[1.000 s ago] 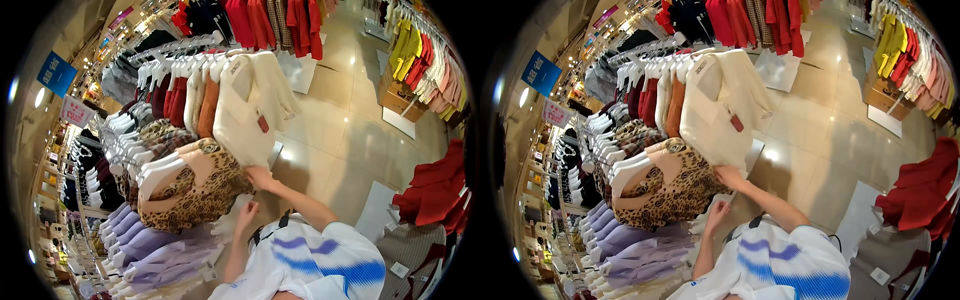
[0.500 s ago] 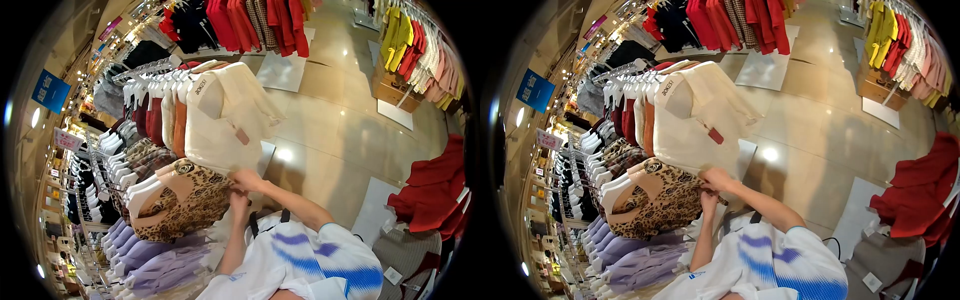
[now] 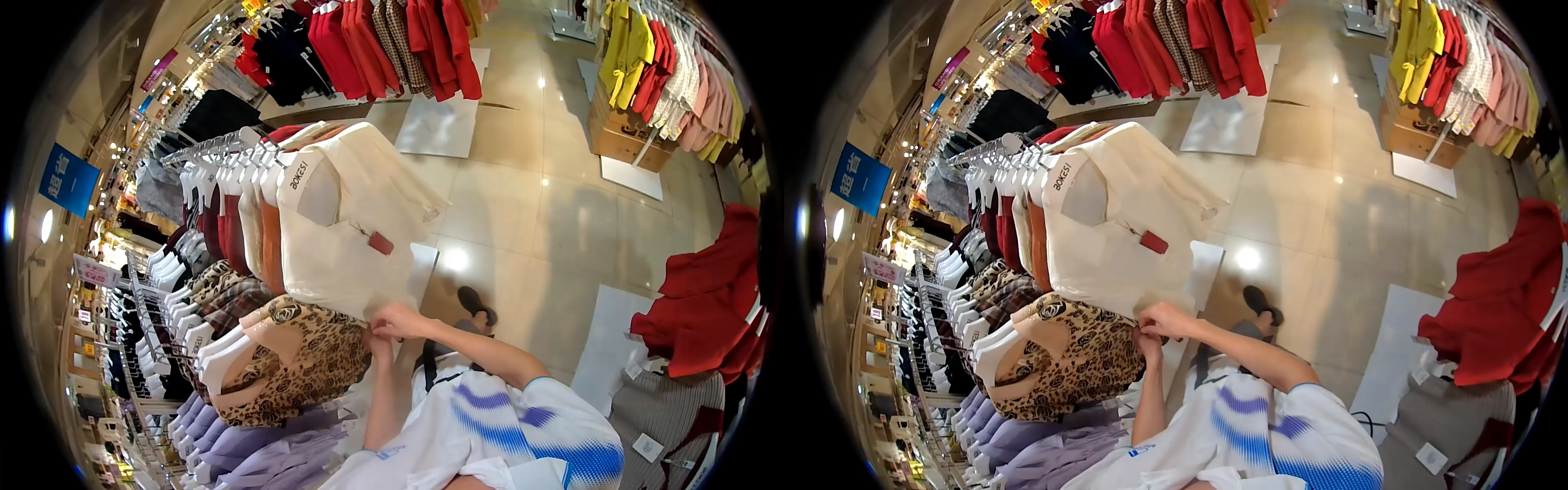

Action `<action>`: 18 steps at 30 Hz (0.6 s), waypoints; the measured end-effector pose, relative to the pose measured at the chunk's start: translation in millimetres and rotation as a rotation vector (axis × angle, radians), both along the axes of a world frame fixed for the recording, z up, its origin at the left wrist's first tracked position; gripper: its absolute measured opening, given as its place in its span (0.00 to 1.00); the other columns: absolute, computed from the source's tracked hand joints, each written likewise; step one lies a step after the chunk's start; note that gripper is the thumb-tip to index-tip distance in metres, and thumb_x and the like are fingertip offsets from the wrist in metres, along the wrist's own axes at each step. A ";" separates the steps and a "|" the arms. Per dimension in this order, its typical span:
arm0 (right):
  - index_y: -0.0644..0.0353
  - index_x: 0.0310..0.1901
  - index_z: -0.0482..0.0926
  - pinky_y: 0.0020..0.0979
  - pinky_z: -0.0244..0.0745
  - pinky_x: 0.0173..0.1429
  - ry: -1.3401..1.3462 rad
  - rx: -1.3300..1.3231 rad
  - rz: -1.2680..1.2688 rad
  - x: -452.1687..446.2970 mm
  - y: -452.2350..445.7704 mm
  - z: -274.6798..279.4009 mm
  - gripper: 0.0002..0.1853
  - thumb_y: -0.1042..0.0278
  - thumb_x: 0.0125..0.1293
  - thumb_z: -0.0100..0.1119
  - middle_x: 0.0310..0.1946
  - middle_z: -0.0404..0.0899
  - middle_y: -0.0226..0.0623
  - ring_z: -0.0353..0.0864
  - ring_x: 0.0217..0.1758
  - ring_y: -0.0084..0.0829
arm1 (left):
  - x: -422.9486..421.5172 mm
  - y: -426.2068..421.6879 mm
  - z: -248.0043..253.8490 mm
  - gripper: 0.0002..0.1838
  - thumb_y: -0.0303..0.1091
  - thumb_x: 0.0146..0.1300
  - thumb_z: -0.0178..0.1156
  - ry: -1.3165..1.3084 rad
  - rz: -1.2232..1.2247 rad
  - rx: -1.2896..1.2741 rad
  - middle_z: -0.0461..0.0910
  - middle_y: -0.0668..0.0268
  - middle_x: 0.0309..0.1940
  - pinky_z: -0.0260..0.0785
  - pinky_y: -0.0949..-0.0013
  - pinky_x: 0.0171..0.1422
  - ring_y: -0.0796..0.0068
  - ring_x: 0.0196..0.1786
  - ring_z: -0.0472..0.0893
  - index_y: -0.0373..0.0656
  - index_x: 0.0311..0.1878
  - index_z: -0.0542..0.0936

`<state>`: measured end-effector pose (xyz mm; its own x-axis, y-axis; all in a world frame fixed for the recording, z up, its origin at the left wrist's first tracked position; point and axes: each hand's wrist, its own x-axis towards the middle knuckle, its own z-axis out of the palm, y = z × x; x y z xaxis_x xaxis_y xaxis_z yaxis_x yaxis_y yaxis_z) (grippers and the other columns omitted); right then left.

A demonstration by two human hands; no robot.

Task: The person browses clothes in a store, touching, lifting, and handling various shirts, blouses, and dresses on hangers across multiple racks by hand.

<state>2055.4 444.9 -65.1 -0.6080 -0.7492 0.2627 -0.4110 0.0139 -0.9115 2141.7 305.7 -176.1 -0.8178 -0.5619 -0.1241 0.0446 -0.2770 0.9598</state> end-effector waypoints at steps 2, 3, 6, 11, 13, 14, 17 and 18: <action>0.61 0.36 0.80 0.33 0.74 0.40 -0.126 -0.093 0.005 -11.0 9.5 -6.4 0.11 0.62 0.58 0.60 0.30 0.81 0.41 0.81 0.35 0.37 | -3.6 -7.8 6.9 0.14 0.38 0.72 0.43 -0.244 -0.022 -0.414 0.72 0.61 0.35 0.66 0.67 0.42 0.70 0.38 0.73 0.34 0.43 0.68; 0.61 0.36 0.80 0.33 0.74 0.40 -0.126 -0.086 0.004 -21.5 16.3 -9.9 0.11 0.62 0.58 0.60 0.30 0.81 0.41 0.81 0.35 0.37 | -5.0 -11.4 10.5 0.13 0.36 0.71 0.46 -0.491 -0.046 -0.823 0.72 0.60 0.30 0.65 0.67 0.38 0.69 0.34 0.73 0.32 0.41 0.67; 0.62 0.39 0.78 0.33 0.75 0.41 -0.187 -0.019 -0.279 -75.6 45.1 -15.8 0.11 0.65 0.58 0.59 0.33 0.79 0.41 0.80 0.36 0.35 | -4.2 -14.4 0.0 0.14 0.32 0.69 0.48 -0.419 0.142 -0.684 0.74 0.54 0.31 0.65 0.64 0.37 0.65 0.33 0.73 0.27 0.46 0.66; 0.62 0.47 0.73 0.34 0.73 0.47 -0.075 0.007 -0.650 -180.8 87.3 -12.7 0.18 0.68 0.55 0.61 0.38 0.78 0.42 0.78 0.43 0.36 | -9.6 -8.7 -3.4 0.18 0.29 0.68 0.48 -0.154 0.216 -0.637 0.75 0.50 0.40 0.66 0.67 0.44 0.65 0.40 0.75 0.24 0.54 0.62; 0.62 0.51 0.71 0.35 0.72 0.51 -0.009 0.018 -0.734 -218.5 86.0 -18.8 0.22 0.69 0.53 0.62 0.42 0.77 0.43 0.77 0.47 0.37 | -12.4 3.8 14.7 0.19 0.29 0.65 0.51 -0.223 0.354 -0.547 0.76 0.44 0.45 0.70 0.62 0.47 0.61 0.45 0.77 0.20 0.50 0.67; 0.62 0.55 0.67 0.35 0.70 0.54 0.030 -0.006 -0.748 -234.2 85.1 -22.5 0.27 0.69 0.52 0.63 0.47 0.74 0.44 0.75 0.51 0.39 | -13.8 3.7 13.3 0.17 0.28 0.64 0.51 -0.277 0.375 -0.488 0.77 0.46 0.43 0.70 0.61 0.48 0.62 0.44 0.77 0.20 0.47 0.69; 0.63 0.61 0.60 0.36 0.66 0.61 0.143 0.020 -0.754 -277.3 82.6 -30.6 0.35 0.70 0.51 0.63 0.56 0.68 0.47 0.69 0.58 0.43 | -23.3 13.6 22.4 0.19 0.28 0.66 0.51 -0.277 0.363 -0.395 0.71 0.46 0.51 0.65 0.71 0.52 0.64 0.51 0.73 0.22 0.53 0.63; 0.63 0.63 0.57 0.35 0.63 0.63 0.193 0.064 -0.749 -289.5 79.4 -33.8 0.38 0.70 0.51 0.64 0.59 0.64 0.48 0.66 0.60 0.45 | -28.1 21.4 30.8 0.23 0.28 0.63 0.54 -0.324 0.387 -0.232 0.71 0.45 0.53 0.65 0.68 0.55 0.63 0.52 0.73 0.22 0.56 0.63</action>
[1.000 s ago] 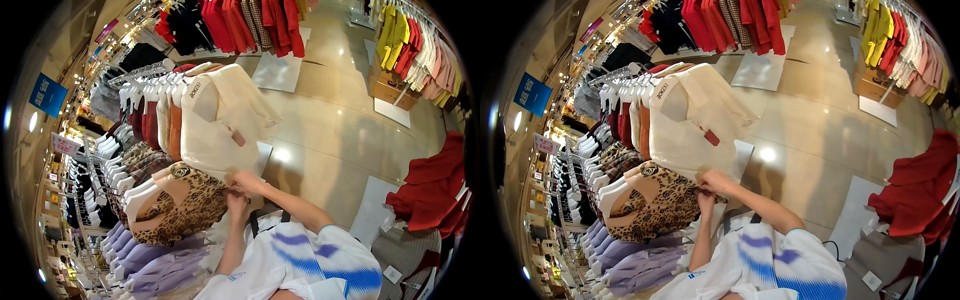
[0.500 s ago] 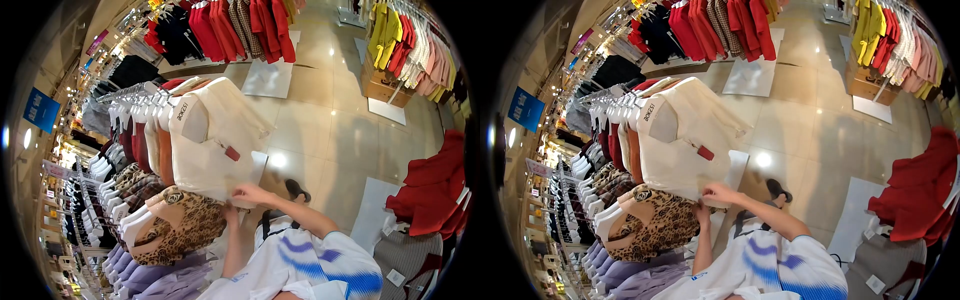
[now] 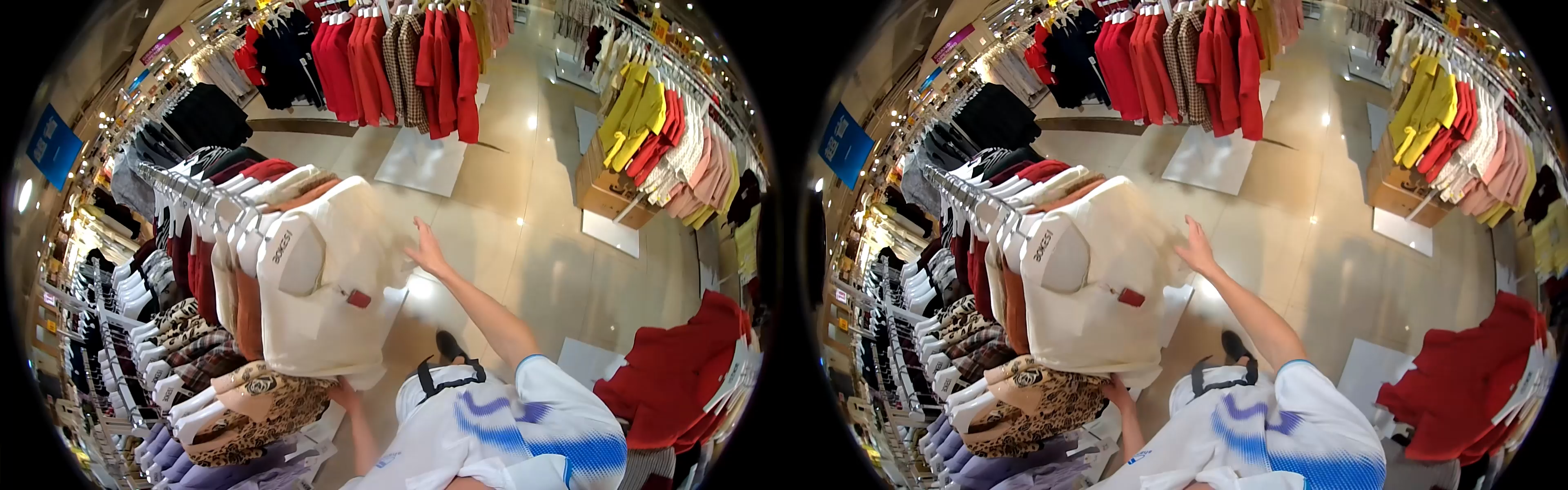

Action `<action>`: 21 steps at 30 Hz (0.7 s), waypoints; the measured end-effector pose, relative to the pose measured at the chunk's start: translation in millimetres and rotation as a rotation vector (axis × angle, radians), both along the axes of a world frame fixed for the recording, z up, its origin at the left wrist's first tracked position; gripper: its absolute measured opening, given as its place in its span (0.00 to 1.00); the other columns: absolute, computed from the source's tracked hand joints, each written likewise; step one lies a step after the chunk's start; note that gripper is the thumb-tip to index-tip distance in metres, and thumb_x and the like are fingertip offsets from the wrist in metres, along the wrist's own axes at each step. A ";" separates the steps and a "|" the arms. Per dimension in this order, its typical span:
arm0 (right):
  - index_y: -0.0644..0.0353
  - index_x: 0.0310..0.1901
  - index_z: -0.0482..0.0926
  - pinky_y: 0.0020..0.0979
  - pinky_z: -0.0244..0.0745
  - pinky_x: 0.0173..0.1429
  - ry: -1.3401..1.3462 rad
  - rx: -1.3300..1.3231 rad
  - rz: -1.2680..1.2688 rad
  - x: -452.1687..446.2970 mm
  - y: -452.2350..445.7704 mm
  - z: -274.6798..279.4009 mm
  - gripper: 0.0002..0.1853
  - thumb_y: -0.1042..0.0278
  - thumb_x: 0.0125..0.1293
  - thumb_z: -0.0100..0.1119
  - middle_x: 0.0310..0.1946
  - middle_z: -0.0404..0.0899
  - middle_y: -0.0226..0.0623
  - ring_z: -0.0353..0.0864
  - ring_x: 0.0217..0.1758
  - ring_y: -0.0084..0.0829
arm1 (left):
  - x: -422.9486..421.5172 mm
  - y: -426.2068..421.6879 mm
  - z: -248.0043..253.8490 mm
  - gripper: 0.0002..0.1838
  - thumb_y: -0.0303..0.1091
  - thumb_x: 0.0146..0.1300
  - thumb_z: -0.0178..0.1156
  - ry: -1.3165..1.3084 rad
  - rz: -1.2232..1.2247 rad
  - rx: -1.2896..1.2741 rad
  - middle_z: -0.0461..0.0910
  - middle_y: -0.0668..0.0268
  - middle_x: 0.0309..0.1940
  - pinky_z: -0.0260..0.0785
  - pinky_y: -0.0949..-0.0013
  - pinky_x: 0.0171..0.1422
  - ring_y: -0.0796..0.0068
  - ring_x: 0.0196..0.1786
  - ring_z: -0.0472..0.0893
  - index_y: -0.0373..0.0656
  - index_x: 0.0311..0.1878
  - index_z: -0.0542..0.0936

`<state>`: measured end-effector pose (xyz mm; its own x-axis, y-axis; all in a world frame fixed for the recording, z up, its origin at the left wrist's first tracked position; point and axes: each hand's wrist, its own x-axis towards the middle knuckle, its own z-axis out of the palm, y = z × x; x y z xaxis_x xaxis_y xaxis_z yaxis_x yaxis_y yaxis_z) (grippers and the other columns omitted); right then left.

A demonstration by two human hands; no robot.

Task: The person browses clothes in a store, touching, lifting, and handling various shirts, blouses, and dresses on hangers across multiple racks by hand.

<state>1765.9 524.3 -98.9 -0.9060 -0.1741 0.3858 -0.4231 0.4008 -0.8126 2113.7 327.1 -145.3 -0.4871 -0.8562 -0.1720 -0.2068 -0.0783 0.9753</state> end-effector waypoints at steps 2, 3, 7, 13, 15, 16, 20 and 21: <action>0.62 0.61 0.62 0.36 0.66 0.60 0.035 -0.018 0.010 -21.4 -6.9 -12.9 0.35 0.69 0.51 0.63 0.55 0.69 0.47 0.70 0.57 0.44 | -4.1 -13.7 -35.5 0.26 0.30 0.61 0.57 -0.144 0.059 -0.001 0.71 0.45 0.55 0.67 0.65 0.55 0.61 0.52 0.74 0.23 0.57 0.63; 0.61 0.59 0.66 0.36 0.68 0.57 0.056 -0.037 0.014 -28.2 -8.5 -17.3 0.32 0.68 0.51 0.63 0.51 0.73 0.46 0.73 0.53 0.42 | -3.8 -19.1 -55.1 0.28 0.31 0.59 0.59 -0.301 0.112 -0.002 0.70 0.46 0.56 0.68 0.63 0.54 0.60 0.51 0.75 0.24 0.58 0.63; 0.65 0.41 0.73 0.37 0.70 0.42 -0.254 0.105 0.283 -40.2 1.8 2.5 0.16 0.65 0.55 0.62 0.33 0.75 0.49 0.75 0.37 0.37 | 7.5 -30.7 -149.9 0.34 0.33 0.55 0.63 -0.389 0.145 -0.091 0.72 0.50 0.56 0.73 0.59 0.47 0.56 0.49 0.77 0.32 0.63 0.63; 0.67 0.32 0.73 0.34 0.64 0.31 -0.305 -0.016 0.271 -43.9 12.4 -22.7 0.12 0.63 0.62 0.53 0.18 0.68 0.45 0.66 0.23 0.29 | -13.9 -2.6 -171.3 0.26 0.29 0.61 0.54 -0.199 0.186 0.151 0.70 0.49 0.58 0.64 0.61 0.60 0.57 0.56 0.72 0.27 0.61 0.63; 0.66 0.33 0.74 0.33 0.64 0.30 -0.361 -0.129 0.184 -46.5 13.5 -34.4 0.14 0.61 0.63 0.51 0.19 0.67 0.44 0.65 0.22 0.29 | -19.6 -5.4 -176.8 0.26 0.28 0.62 0.53 -0.317 0.139 0.171 0.70 0.50 0.57 0.64 0.61 0.60 0.57 0.55 0.72 0.27 0.62 0.62; 0.67 0.32 0.74 0.32 0.64 0.30 -0.363 -0.102 0.158 -45.6 17.0 -29.1 0.16 0.59 0.65 0.48 0.18 0.69 0.40 0.66 0.23 0.29 | -23.9 -6.3 -188.1 0.27 0.29 0.62 0.55 -0.259 0.107 0.185 0.69 0.54 0.58 0.66 0.64 0.58 0.60 0.55 0.73 0.33 0.63 0.62; 0.65 0.37 0.74 0.31 0.64 0.30 -0.462 -0.205 0.184 -48.9 32.7 -34.6 0.15 0.59 0.65 0.49 0.21 0.73 0.34 0.67 0.23 0.28 | -19.9 -6.5 -198.7 0.26 0.29 0.62 0.56 -0.241 0.017 0.254 0.68 0.59 0.57 0.68 0.64 0.55 0.64 0.55 0.71 0.38 0.63 0.62; 0.64 0.40 0.74 0.32 0.68 0.34 -0.554 -0.216 0.263 -51.4 37.9 -29.3 0.14 0.59 0.64 0.52 0.27 0.76 0.36 0.71 0.28 0.30 | -13.3 -8.5 -210.9 0.25 0.28 0.62 0.56 -0.233 -0.023 0.251 0.69 0.59 0.56 0.69 0.62 0.54 0.64 0.55 0.71 0.38 0.62 0.63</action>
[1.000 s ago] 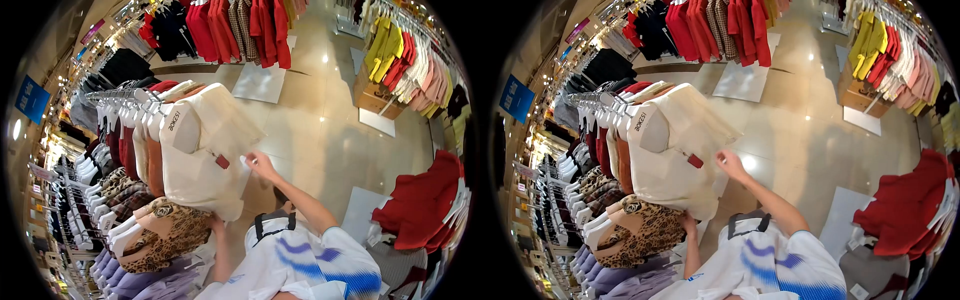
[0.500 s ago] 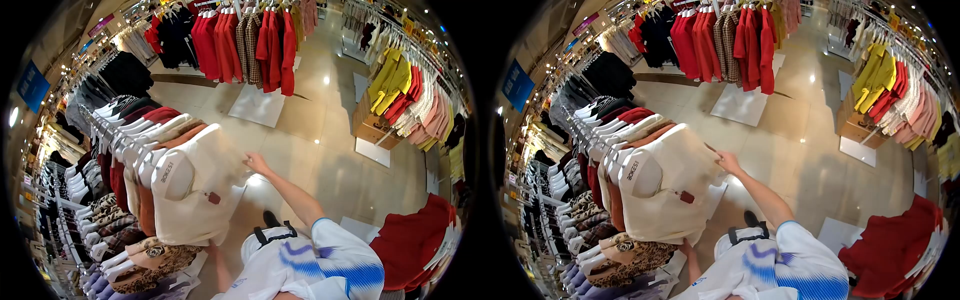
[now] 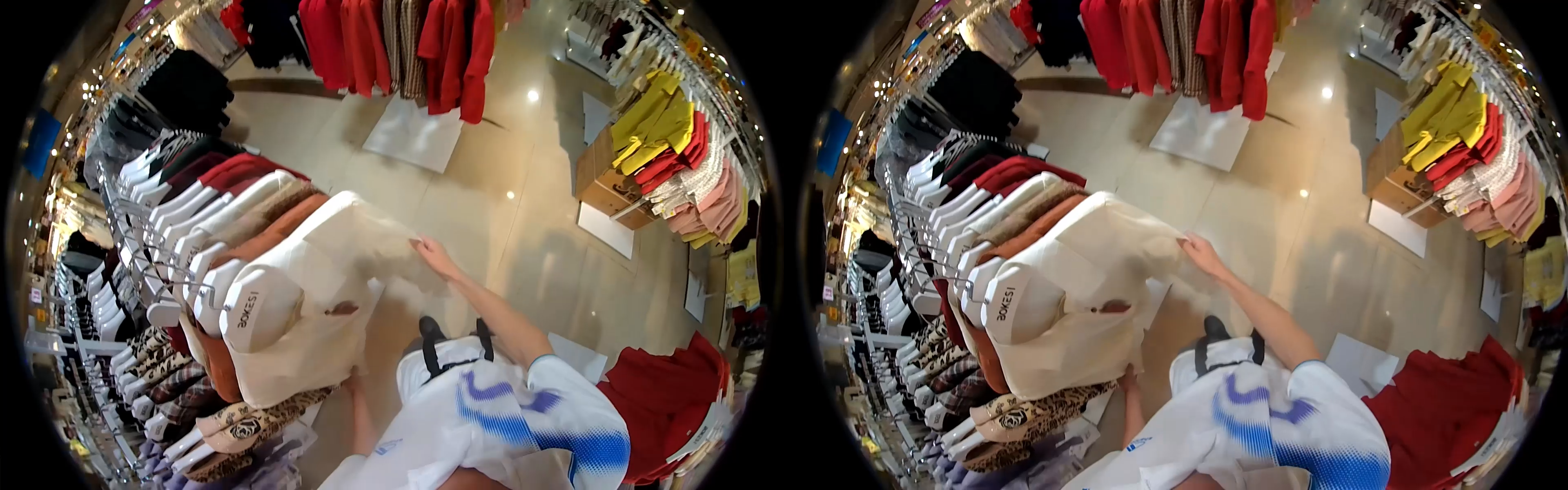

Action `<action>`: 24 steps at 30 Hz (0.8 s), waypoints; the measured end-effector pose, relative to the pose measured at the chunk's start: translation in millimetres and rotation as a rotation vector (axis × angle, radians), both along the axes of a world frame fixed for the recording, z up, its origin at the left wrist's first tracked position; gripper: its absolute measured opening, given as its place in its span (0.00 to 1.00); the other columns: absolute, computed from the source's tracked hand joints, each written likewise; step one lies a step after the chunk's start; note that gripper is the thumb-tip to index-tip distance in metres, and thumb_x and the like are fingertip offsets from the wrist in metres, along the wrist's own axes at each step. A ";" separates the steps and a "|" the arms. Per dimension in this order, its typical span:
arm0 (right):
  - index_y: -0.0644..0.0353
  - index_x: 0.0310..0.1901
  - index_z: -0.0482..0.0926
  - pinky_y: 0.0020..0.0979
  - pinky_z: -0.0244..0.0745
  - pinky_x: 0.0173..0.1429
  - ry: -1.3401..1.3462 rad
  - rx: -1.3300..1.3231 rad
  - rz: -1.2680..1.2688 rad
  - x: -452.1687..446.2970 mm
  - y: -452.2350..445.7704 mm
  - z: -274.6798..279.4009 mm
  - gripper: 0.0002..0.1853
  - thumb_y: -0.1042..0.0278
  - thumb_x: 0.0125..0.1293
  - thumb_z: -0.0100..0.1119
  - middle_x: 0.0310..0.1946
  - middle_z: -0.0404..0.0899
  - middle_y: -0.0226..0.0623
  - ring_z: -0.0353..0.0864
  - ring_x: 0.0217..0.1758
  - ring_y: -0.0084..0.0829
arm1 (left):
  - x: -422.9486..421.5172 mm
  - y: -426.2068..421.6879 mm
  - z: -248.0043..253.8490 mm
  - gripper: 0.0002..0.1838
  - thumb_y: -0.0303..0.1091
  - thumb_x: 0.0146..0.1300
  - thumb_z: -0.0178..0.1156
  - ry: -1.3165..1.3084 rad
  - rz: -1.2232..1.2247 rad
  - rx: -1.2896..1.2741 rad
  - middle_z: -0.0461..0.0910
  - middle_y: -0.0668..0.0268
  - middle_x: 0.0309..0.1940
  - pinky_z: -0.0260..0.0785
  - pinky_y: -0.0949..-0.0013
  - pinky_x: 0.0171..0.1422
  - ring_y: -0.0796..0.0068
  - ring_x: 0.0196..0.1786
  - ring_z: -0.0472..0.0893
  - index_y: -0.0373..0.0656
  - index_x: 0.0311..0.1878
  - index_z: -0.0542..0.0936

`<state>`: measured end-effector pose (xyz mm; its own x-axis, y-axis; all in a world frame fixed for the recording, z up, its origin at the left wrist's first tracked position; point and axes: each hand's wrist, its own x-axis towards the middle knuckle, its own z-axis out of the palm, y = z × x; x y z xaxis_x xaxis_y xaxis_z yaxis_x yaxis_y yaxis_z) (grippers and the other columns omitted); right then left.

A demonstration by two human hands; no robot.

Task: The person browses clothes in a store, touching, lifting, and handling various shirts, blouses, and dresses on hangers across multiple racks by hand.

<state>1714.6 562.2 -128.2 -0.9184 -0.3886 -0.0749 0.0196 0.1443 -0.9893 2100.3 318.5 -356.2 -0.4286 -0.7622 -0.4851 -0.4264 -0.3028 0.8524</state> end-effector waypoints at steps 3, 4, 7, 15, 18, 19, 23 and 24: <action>0.62 0.47 0.72 0.33 0.71 0.39 0.034 -0.002 0.191 8.4 1.7 4.8 0.18 0.59 0.60 0.59 0.36 0.78 0.38 0.76 0.35 0.32 | -14.8 24.4 51.6 0.24 0.27 0.59 0.58 -0.037 0.014 0.171 0.71 0.59 0.53 0.71 0.65 0.45 0.67 0.49 0.74 0.39 0.59 0.66; 0.61 0.50 0.70 0.34 0.72 0.40 0.167 0.011 0.276 8.7 1.2 4.6 0.22 0.59 0.58 0.62 0.39 0.78 0.38 0.77 0.37 0.33 | -18.9 32.2 62.1 0.24 0.27 0.59 0.58 -0.044 0.045 0.177 0.71 0.59 0.53 0.71 0.65 0.45 0.67 0.49 0.74 0.39 0.59 0.66; 0.60 0.44 0.76 0.38 0.71 0.44 0.176 0.183 0.378 -3.8 -6.0 -47.4 0.18 0.62 0.53 0.66 0.39 0.79 0.43 0.76 0.42 0.42 | -28.6 59.6 92.8 0.21 0.28 0.57 0.61 0.214 0.121 0.209 0.74 0.62 0.45 0.68 0.71 0.34 0.72 0.39 0.76 0.41 0.54 0.69; 0.56 0.45 0.79 0.42 0.70 0.49 0.314 0.354 0.553 -27.4 8.3 -107.7 0.16 0.63 0.54 0.62 0.41 0.79 0.45 0.77 0.42 0.45 | -62.3 116.5 126.4 0.22 0.29 0.57 0.64 0.312 0.373 0.170 0.76 0.67 0.41 0.68 0.72 0.28 0.75 0.33 0.77 0.43 0.53 0.69; 0.60 0.48 0.76 0.39 0.72 0.52 -0.084 0.200 0.521 -27.5 23.2 -98.9 0.15 0.69 0.59 0.55 0.45 0.80 0.39 0.79 0.48 0.40 | -80.1 126.8 135.2 0.28 0.22 0.60 0.59 0.551 0.445 0.254 0.69 0.62 0.58 0.65 0.64 0.61 0.68 0.58 0.71 0.40 0.63 0.63; 0.60 0.48 0.76 0.39 0.72 0.52 -0.076 0.217 0.555 -32.9 23.7 -92.3 0.15 0.69 0.59 0.55 0.45 0.80 0.39 0.79 0.48 0.40 | -91.2 131.8 138.3 0.28 0.22 0.60 0.59 0.561 0.482 0.259 0.69 0.62 0.58 0.65 0.64 0.61 0.68 0.58 0.71 0.40 0.63 0.63; 0.63 0.56 0.69 0.31 0.74 0.53 -0.625 -0.106 0.483 -40.1 21.2 -26.1 0.17 0.71 0.66 0.47 0.46 0.78 0.37 0.79 0.50 0.29 | -138.8 151.5 178.5 0.23 0.23 0.61 0.57 0.720 0.646 0.312 0.72 0.63 0.51 0.69 0.62 0.49 0.66 0.50 0.74 0.43 0.60 0.65; 0.63 0.57 0.67 0.29 0.75 0.53 -0.812 -0.178 0.427 -42.6 19.0 0.2 0.17 0.71 0.67 0.45 0.47 0.78 0.37 0.78 0.50 0.28 | -151.5 156.6 193.0 0.19 0.26 0.63 0.57 0.762 0.661 0.322 0.74 0.65 0.45 0.73 0.63 0.37 0.66 0.41 0.77 0.45 0.57 0.67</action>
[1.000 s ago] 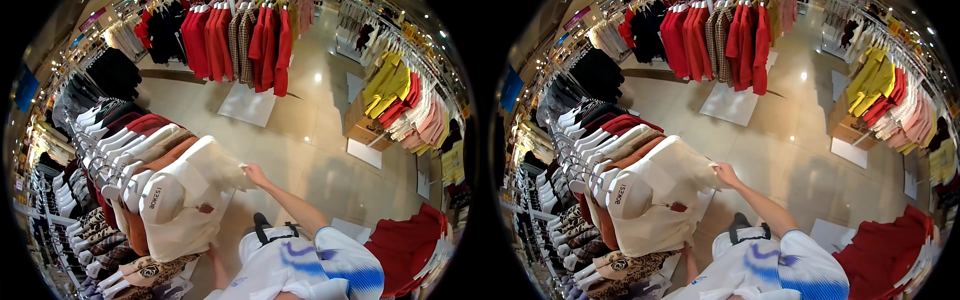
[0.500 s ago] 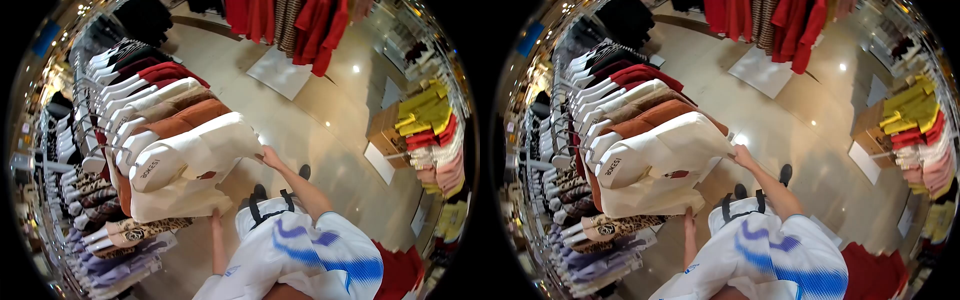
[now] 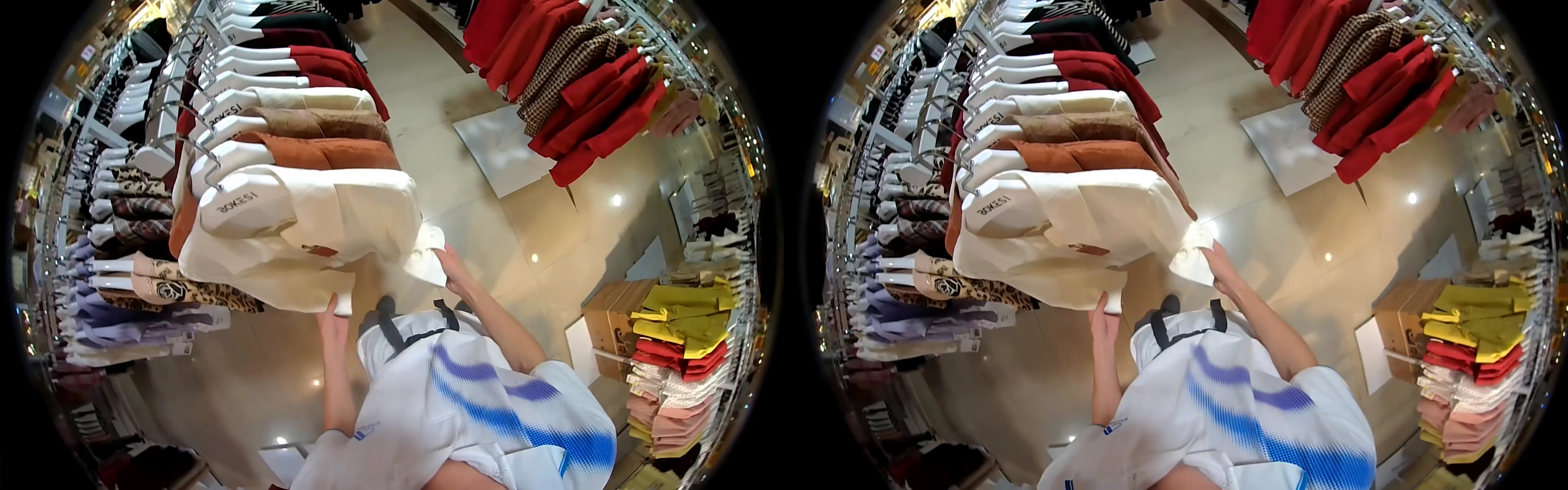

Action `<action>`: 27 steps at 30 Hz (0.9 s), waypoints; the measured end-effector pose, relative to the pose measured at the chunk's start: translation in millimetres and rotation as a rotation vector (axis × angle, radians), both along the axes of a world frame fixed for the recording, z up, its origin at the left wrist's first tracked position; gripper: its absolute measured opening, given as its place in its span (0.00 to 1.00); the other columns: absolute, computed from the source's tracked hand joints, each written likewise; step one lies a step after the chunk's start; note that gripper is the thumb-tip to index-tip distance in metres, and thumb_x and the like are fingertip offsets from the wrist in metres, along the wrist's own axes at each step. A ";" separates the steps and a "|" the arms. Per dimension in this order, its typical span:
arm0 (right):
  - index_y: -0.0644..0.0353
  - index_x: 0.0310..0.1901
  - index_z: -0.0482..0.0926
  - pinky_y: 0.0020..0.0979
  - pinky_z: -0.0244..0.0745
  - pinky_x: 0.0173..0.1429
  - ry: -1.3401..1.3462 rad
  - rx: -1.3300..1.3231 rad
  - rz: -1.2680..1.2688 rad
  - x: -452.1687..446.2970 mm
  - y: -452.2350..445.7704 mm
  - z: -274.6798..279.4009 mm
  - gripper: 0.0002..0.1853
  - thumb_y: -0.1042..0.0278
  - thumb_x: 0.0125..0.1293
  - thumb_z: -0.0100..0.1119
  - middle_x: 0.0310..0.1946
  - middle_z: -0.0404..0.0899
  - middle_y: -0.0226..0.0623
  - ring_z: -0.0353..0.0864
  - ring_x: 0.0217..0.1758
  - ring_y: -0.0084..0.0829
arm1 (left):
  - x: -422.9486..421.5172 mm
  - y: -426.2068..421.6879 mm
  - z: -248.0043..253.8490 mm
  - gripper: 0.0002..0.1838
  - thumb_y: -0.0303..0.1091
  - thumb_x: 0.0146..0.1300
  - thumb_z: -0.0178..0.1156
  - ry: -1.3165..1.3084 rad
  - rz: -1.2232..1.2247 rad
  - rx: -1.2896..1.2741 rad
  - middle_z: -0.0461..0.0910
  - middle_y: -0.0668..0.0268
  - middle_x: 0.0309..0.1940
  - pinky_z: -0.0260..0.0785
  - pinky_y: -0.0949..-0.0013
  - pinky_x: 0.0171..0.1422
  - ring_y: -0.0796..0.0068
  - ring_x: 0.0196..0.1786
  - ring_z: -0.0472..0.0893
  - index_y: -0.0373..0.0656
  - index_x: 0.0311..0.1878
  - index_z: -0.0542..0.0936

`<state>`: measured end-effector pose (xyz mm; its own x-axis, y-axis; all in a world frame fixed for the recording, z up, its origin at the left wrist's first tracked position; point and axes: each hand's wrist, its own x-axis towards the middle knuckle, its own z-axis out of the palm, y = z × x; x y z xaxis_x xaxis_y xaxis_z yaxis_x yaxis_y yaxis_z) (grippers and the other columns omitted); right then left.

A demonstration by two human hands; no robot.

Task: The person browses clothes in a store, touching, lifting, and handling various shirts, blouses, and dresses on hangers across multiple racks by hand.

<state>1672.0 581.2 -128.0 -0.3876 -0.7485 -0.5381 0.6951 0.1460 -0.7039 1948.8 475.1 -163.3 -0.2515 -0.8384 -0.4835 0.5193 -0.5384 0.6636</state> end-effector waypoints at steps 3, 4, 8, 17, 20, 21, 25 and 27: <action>0.61 0.59 0.65 0.29 0.76 0.55 -0.075 -0.067 0.049 -1.8 -2.2 52.0 0.18 0.70 0.69 0.47 0.50 0.76 0.37 0.77 0.52 0.27 | -28.0 9.6 32.8 0.17 0.30 0.65 0.56 -0.011 0.013 0.030 0.74 0.63 0.47 0.74 0.64 0.39 0.66 0.42 0.78 0.45 0.55 0.67; 0.61 0.59 0.64 0.30 0.75 0.56 -0.097 -0.127 0.069 0.2 -3.6 64.9 0.19 0.70 0.69 0.49 0.51 0.75 0.36 0.77 0.52 0.27 | -25.9 10.2 27.8 0.17 0.30 0.65 0.56 -0.008 0.020 0.035 0.74 0.63 0.47 0.74 0.64 0.39 0.66 0.42 0.78 0.45 0.55 0.67; 0.60 0.61 0.61 0.32 0.73 0.58 -0.118 -0.202 0.077 20.9 -11.9 104.5 0.21 0.69 0.68 0.51 0.54 0.73 0.35 0.76 0.54 0.28 | -42.8 17.7 63.2 0.16 0.38 0.67 0.54 -0.208 -0.368 0.017 0.74 0.58 0.50 0.75 0.61 0.44 0.64 0.43 0.79 0.42 0.53 0.65; 0.60 0.62 0.60 0.28 0.71 0.56 0.098 -0.102 0.179 62.3 -15.9 98.4 0.24 0.65 0.67 0.54 0.54 0.71 0.33 0.74 0.53 0.26 | -82.5 -9.3 121.7 0.11 0.16 0.58 0.53 -0.116 -0.549 -0.646 0.72 0.67 0.44 0.65 0.76 0.51 0.79 0.47 0.73 0.38 0.44 0.71; 0.61 0.58 0.63 0.29 0.71 0.52 0.574 0.029 0.034 70.6 -18.4 96.1 0.25 0.64 0.63 0.60 0.49 0.73 0.35 0.75 0.49 0.29 | -75.5 -24.3 120.3 0.08 0.15 0.56 0.53 -0.124 -0.621 -0.698 0.73 0.69 0.39 0.66 0.76 0.48 0.79 0.42 0.74 0.37 0.38 0.73; 0.61 0.58 0.63 0.29 0.71 0.52 0.577 0.032 0.018 75.3 -16.7 97.1 0.25 0.64 0.63 0.60 0.49 0.73 0.35 0.75 0.49 0.29 | -74.8 -26.8 119.5 0.08 0.15 0.56 0.53 -0.116 -0.634 -0.702 0.73 0.69 0.39 0.66 0.76 0.48 0.79 0.42 0.74 0.37 0.38 0.73; 0.62 0.52 0.68 0.38 0.69 0.50 1.414 0.060 -0.064 98.8 -9.9 137.6 0.28 0.66 0.50 0.67 0.45 0.71 0.44 0.72 0.49 0.43 | -77.0 -25.9 119.6 0.07 0.16 0.51 0.55 -0.301 -0.644 -0.783 0.75 0.66 0.30 0.68 0.74 0.41 0.77 0.34 0.76 0.36 0.34 0.73; 0.60 0.51 0.68 0.42 0.69 0.50 1.564 -0.011 0.081 111.2 -11.3 146.5 0.29 0.69 0.45 0.67 0.44 0.70 0.47 0.71 0.47 0.50 | -78.0 -26.7 124.6 0.09 0.21 0.47 0.58 -0.447 -0.687 -0.928 0.77 0.59 0.26 0.69 0.68 0.37 0.67 0.29 0.77 0.36 0.34 0.73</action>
